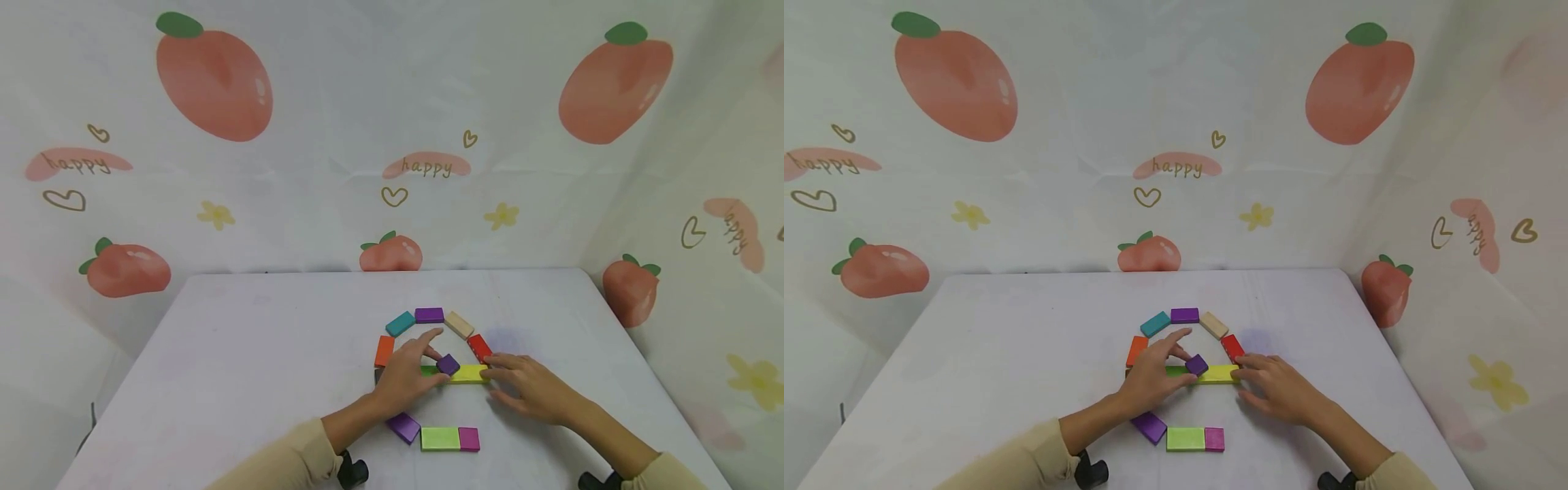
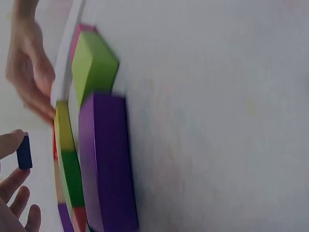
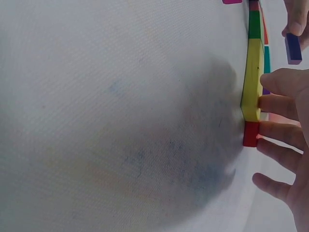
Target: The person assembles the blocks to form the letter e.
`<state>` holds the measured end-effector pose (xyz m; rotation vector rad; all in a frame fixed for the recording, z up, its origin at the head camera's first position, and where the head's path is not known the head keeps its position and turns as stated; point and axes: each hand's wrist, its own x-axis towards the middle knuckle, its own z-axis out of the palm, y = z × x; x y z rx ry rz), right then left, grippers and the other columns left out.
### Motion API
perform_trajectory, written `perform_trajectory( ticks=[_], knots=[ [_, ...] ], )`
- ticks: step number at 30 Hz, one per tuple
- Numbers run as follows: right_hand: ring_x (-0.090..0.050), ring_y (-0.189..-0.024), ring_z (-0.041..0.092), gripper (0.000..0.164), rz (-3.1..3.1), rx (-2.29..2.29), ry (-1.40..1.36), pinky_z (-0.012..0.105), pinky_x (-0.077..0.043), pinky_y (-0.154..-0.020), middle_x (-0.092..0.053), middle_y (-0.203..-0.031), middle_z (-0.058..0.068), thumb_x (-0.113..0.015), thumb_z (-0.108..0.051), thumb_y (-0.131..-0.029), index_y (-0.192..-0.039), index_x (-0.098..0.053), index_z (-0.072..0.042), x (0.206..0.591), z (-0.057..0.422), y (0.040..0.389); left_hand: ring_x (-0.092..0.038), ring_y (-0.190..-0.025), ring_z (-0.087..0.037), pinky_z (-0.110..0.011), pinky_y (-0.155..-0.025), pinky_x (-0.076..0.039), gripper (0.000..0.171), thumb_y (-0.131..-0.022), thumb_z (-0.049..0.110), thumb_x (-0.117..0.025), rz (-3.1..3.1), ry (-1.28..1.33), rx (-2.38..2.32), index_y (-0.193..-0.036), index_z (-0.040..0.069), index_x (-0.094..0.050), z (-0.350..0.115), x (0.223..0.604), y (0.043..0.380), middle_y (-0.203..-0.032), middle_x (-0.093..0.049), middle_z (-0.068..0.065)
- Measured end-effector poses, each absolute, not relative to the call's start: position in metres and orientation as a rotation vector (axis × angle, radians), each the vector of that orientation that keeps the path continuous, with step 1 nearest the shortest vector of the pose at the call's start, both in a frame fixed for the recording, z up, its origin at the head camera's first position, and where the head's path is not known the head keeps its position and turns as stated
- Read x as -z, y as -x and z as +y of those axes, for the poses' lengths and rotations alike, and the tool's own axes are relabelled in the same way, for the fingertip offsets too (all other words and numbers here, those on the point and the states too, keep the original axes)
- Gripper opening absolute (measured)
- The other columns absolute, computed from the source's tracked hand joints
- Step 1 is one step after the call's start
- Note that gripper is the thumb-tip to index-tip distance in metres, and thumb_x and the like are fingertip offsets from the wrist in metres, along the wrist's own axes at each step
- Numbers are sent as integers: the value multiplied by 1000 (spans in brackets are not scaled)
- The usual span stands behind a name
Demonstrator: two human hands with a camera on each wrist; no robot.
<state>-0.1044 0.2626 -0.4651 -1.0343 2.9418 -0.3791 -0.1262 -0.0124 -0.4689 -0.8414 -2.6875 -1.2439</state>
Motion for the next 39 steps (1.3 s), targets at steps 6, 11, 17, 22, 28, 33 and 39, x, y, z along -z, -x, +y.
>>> perform_trajectory(
  ticks=[6, 11, 17, 22, 28, 33, 39],
  knots=[
    [-61, -120, 31, 31, 2941, 405, 1038, 58, -50, -93, -65, -130, 9, -76, -29, -87, -114, -75, -15, 464, 262, 104, -60, -102, -4, -31, -96, -51, 81, -82, 25, -84, -2708, 964, 1314, -151, 21, -42, 3, 469, 107, -100, -69, 11],
    [-60, -121, 32, 32, 2940, 412, 1047, 58, -50, -93, -65, -131, 10, -76, -28, -86, -115, -75, -15, 463, 263, 104, -59, -105, -1, -30, -97, -50, 80, -82, 27, -83, -2727, 1061, 1319, -151, 18, -42, 14, 472, 91, -100, -69, 16],
    [-60, -121, 32, 34, 2951, 398, 1007, 58, -50, -94, -65, -131, 10, -77, -29, -86, -117, -74, -15, 463, 263, 105, -58, -99, 0, -19, -84, -48, 82, -82, 27, -84, -2742, 1139, 1313, -151, 22, -41, 25, 470, 79, -100, -69, 16],
    [-60, -121, 32, 31, 2942, 406, 982, 58, -49, -95, -65, -131, 9, -76, -28, -87, -115, -75, -14, 464, 264, 104, -58, -102, 2, -23, -90, -49, 80, -82, 30, -84, -2761, 1191, 1268, -149, 18, -43, 31, 475, 73, -100, -69, 18],
    [-60, -122, 31, 29, 2936, 417, 1002, 58, -49, -95, -64, -132, 8, -74, -28, -89, -116, -75, -16, 464, 263, 103, -57, -101, 3, -22, -89, -48, 80, -80, 32, -85, -2782, 1213, 1211, -148, 23, -43, 33, 480, 68, -101, -69, 19],
    [-59, -122, 31, 29, 2954, 410, 1050, 57, -49, -95, -64, -132, 8, -73, -27, -89, -116, -75, -17, 465, 264, 103, -56, -95, 5, -21, -83, -47, 83, -79, 31, -86, -2842, 1192, 1205, -148, 32, -40, 33, 481, 66, -100, -68, 21],
    [-60, -122, 31, 27, 2971, 402, 1063, 57, -50, -94, -65, -131, 9, -73, -22, -89, -116, -75, -17, 467, 265, 104, -56, -95, 6, -24, -84, -49, 89, -78, 30, -87, -2899, 1157, 1220, -152, 30, -36, 34, 485, 65, -98, -67, 22]
  ],
)
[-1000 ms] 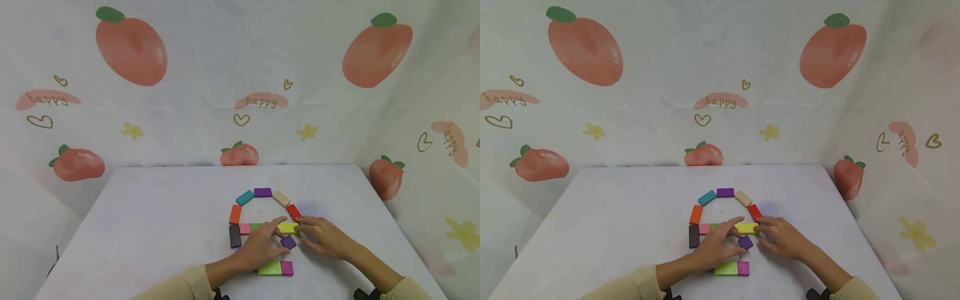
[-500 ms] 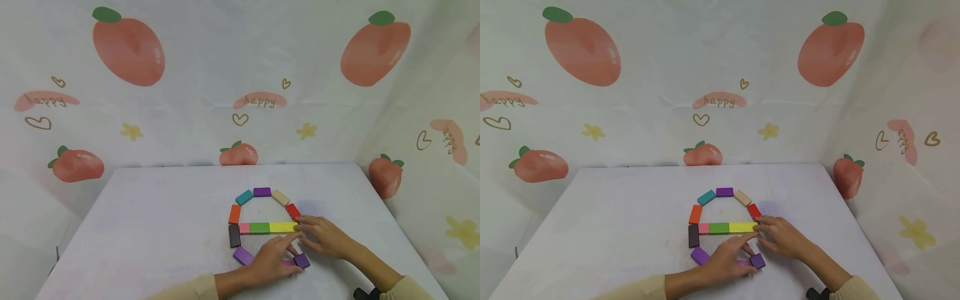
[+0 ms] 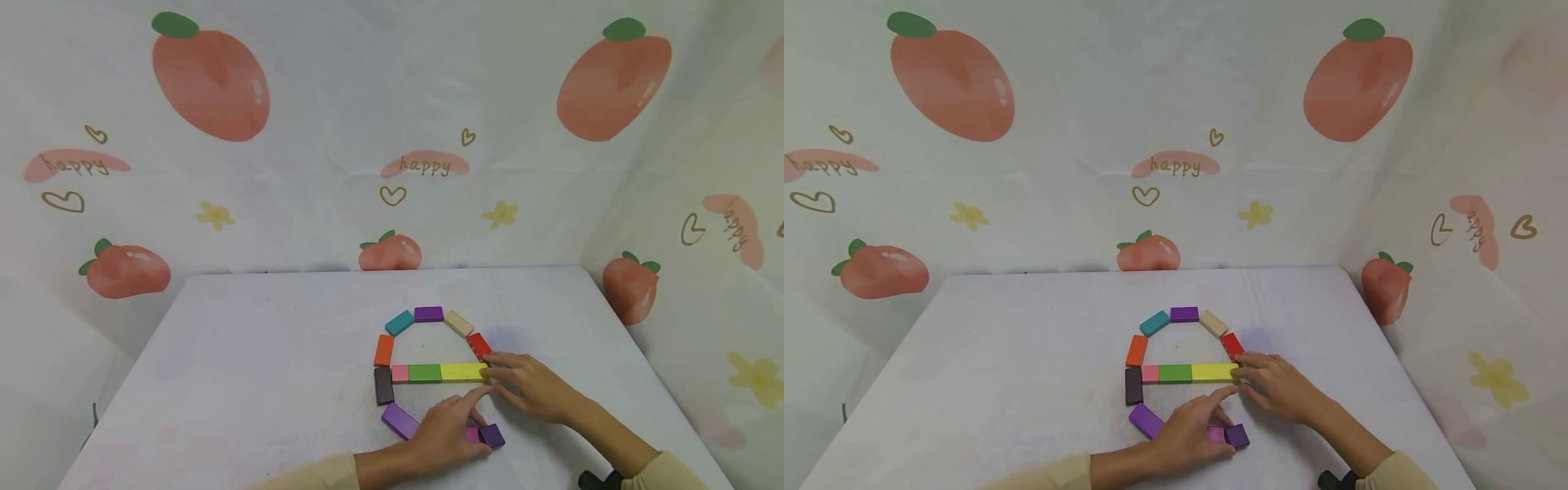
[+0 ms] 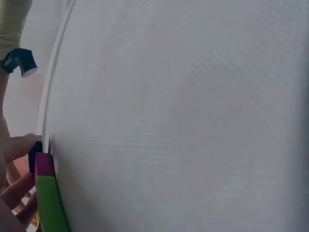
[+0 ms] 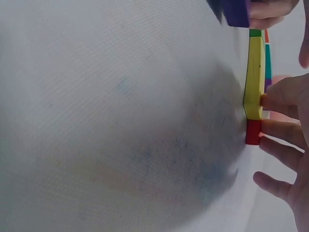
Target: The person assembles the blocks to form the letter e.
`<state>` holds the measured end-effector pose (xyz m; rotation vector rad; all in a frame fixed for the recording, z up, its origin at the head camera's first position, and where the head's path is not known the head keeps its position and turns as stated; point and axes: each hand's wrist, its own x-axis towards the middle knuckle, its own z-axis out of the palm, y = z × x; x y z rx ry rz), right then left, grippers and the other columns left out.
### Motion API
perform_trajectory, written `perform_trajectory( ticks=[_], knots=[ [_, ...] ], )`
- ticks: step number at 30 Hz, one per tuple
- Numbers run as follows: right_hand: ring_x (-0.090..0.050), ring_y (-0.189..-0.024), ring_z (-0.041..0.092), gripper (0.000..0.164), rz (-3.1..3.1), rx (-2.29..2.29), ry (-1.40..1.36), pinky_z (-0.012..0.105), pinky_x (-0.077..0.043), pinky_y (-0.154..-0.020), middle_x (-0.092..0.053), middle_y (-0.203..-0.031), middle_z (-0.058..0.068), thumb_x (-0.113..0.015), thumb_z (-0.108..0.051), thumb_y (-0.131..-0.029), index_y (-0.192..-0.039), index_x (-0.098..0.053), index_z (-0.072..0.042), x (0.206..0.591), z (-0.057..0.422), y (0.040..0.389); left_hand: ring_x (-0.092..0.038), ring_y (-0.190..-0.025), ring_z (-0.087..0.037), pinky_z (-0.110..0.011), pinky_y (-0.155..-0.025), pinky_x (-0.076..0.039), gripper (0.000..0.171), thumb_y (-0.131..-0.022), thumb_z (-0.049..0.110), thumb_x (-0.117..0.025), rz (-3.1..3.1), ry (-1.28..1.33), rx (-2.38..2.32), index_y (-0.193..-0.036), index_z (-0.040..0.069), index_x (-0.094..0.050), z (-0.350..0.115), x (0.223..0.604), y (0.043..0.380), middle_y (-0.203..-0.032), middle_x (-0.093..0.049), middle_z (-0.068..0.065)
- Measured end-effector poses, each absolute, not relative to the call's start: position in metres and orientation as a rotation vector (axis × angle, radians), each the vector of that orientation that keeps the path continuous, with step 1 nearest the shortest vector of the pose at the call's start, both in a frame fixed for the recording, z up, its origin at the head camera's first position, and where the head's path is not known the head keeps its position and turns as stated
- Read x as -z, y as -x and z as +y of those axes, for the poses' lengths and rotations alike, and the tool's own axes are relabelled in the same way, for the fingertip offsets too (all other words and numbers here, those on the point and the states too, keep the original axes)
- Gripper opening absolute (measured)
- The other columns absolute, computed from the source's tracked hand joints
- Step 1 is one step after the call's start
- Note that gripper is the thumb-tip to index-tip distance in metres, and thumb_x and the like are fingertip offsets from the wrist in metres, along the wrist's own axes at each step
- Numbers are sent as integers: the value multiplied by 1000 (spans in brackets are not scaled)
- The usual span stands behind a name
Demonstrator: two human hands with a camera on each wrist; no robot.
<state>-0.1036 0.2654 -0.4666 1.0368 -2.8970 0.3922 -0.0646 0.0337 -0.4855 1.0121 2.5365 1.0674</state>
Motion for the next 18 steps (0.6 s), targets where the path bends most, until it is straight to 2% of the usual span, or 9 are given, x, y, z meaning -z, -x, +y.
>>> perform_trajectory(
  ticks=[4, 12, 18],
  knots=[
    [-60, -121, 32, 27, -2898, -393, -1040, 58, -50, -93, -65, -131, 9, -73, -21, -89, -116, -74, -17, 467, 265, 104, -56, -97, 6, -24, -85, -49, 90, -78, 30, -86, 2548, -1024, -1042, -152, 26, -35, 34, 490, 63, -99, -67, 24],
    [-60, -121, 32, 28, -2929, -396, -1021, 57, -50, -94, -65, -131, 9, -74, -22, -88, -116, -75, -16, 466, 264, 103, -56, -95, 6, -24, -84, -49, 91, -78, 28, -87, 2551, -1007, -1013, -152, 28, -34, 34, 493, 63, -99, -66, 24],
    [-60, -121, 32, 28, -2938, -385, -1013, 57, -50, -94, -65, -130, 9, -74, -23, -88, -115, -75, -16, 466, 264, 103, -55, -94, 7, -21, -84, -48, 90, -78, 27, -87, 2550, -1026, -988, -152, 26, -35, 33, 492, 62, -100, -66, 24]
  ],
)
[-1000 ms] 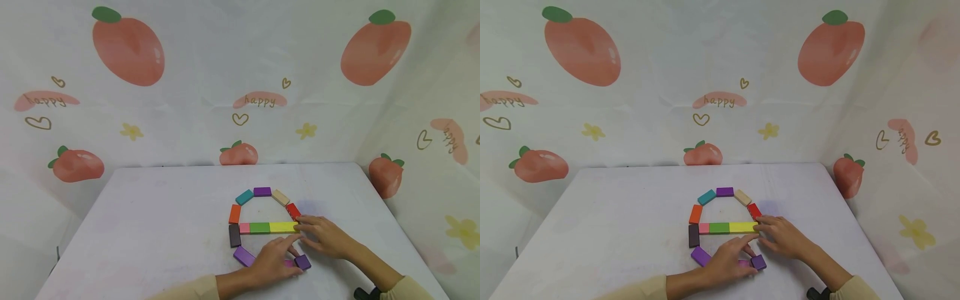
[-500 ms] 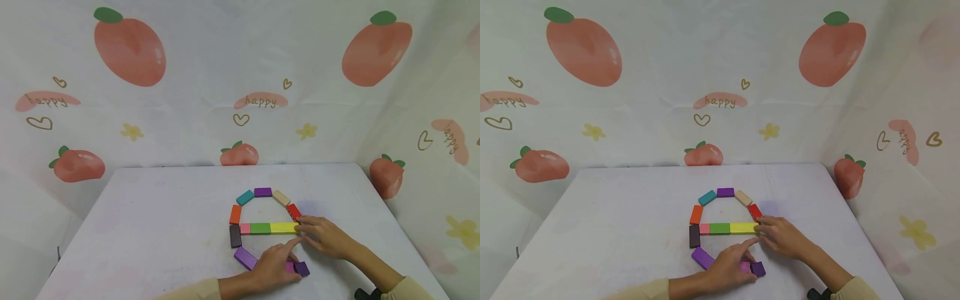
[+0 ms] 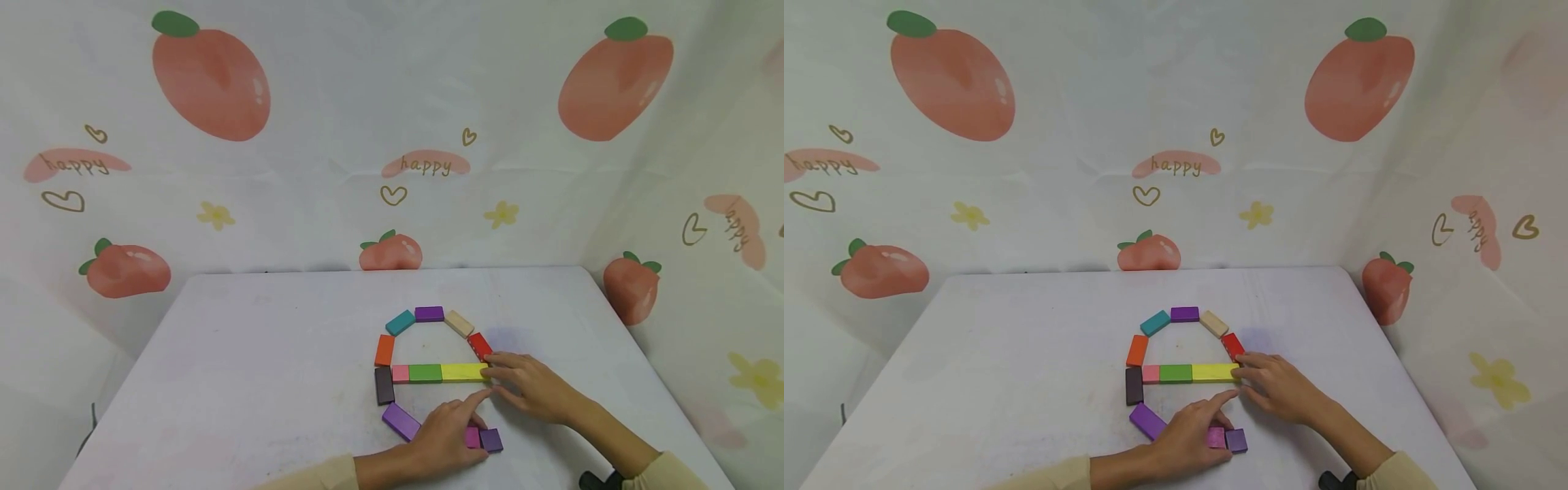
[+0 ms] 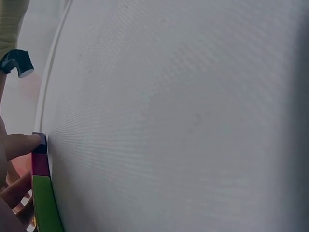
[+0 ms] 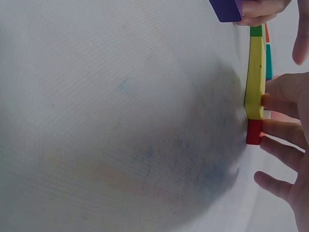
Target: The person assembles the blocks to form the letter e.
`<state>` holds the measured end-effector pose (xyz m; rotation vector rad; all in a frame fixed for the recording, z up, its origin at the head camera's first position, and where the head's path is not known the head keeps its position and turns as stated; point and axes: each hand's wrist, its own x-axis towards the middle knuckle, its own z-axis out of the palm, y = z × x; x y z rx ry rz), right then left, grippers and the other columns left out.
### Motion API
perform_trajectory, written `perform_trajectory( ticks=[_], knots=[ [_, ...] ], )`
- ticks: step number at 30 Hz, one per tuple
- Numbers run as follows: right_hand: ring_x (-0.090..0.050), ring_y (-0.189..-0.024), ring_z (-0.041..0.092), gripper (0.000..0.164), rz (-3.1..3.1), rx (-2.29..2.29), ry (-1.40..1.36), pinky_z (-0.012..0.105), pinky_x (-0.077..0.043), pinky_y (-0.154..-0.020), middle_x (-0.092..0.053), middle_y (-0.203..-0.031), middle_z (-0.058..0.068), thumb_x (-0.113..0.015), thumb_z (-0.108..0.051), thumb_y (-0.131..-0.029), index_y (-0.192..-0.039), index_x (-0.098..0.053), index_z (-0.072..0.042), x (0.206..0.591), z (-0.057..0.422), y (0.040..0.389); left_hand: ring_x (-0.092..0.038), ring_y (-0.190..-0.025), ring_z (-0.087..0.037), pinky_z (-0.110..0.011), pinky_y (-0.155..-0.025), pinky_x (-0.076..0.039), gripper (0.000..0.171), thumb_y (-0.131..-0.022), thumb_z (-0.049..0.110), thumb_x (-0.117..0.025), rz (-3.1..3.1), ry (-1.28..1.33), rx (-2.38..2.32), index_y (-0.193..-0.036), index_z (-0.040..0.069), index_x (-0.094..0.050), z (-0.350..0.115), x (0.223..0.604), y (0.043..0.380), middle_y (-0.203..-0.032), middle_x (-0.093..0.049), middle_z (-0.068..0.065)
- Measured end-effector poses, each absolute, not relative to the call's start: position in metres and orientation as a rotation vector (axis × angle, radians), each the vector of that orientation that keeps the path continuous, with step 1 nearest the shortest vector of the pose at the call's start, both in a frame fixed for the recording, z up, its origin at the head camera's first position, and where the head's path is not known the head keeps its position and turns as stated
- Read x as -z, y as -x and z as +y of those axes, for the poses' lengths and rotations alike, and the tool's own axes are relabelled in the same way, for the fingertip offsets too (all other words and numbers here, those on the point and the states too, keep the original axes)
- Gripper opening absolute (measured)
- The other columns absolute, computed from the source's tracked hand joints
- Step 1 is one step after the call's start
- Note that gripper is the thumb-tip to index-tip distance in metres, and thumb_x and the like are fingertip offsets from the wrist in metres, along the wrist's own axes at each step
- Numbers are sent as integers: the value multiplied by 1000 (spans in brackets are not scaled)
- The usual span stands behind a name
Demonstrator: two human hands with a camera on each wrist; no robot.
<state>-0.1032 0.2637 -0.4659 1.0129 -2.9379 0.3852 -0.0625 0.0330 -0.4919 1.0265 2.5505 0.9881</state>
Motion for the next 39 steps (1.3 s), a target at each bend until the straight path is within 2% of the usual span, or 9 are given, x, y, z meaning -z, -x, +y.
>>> perform_trajectory(
  ticks=[17, 25, 32, 35, 39],
  knots=[
    [-61, -119, 32, 28, -2956, -399, -994, 58, -50, -93, -65, -130, 10, -73, -23, -88, -115, -74, -16, 464, 263, 104, -52, -89, 7, -18, -79, -46, 84, -80, 26, -85, 2513, -1027, -983, -151, 22, -39, 33, 490, 65, -99, -66, 22],
    [-60, -121, 31, 31, -2960, -392, -1036, 58, -49, -95, -64, -132, 10, -74, -28, -88, -117, -74, -16, 461, 263, 107, -55, -94, 5, -20, -81, -48, 87, -80, 29, -85, 2495, -1018, -982, -152, 31, -36, 30, 482, 69, -104, -67, 20],
    [-61, -118, 30, 30, -2960, -391, -1053, 56, -50, -94, -64, -130, 10, -75, -29, -88, -115, -74, -16, 459, 261, 111, -60, -98, -6, -25, -84, -50, 80, -84, 25, -82, 2559, -943, -1071, -151, 24, -40, -1, 460, 93, -109, -69, 11],
    [-61, -117, 29, 30, -2989, -390, -1053, 55, -51, -94, -64, -129, 9, -74, -29, -88, -115, -74, -16, 457, 259, 112, -63, -92, -13, -26, -78, -52, 80, -85, 21, -80, 2630, -891, -1146, -152, 22, -39, -25, 453, 111, -111, -71, 2],
    [-62, -116, 28, 30, -3036, -424, -1047, 54, -50, -95, -64, -128, 8, -72, -29, -90, -117, -73, -15, 451, 257, 115, -66, -95, -25, -38, -81, -53, 75, -85, 16, -79, 2748, -806, -1232, -150, 14, -42, -61, 441, 135, -109, -72, -8]
  ],
)
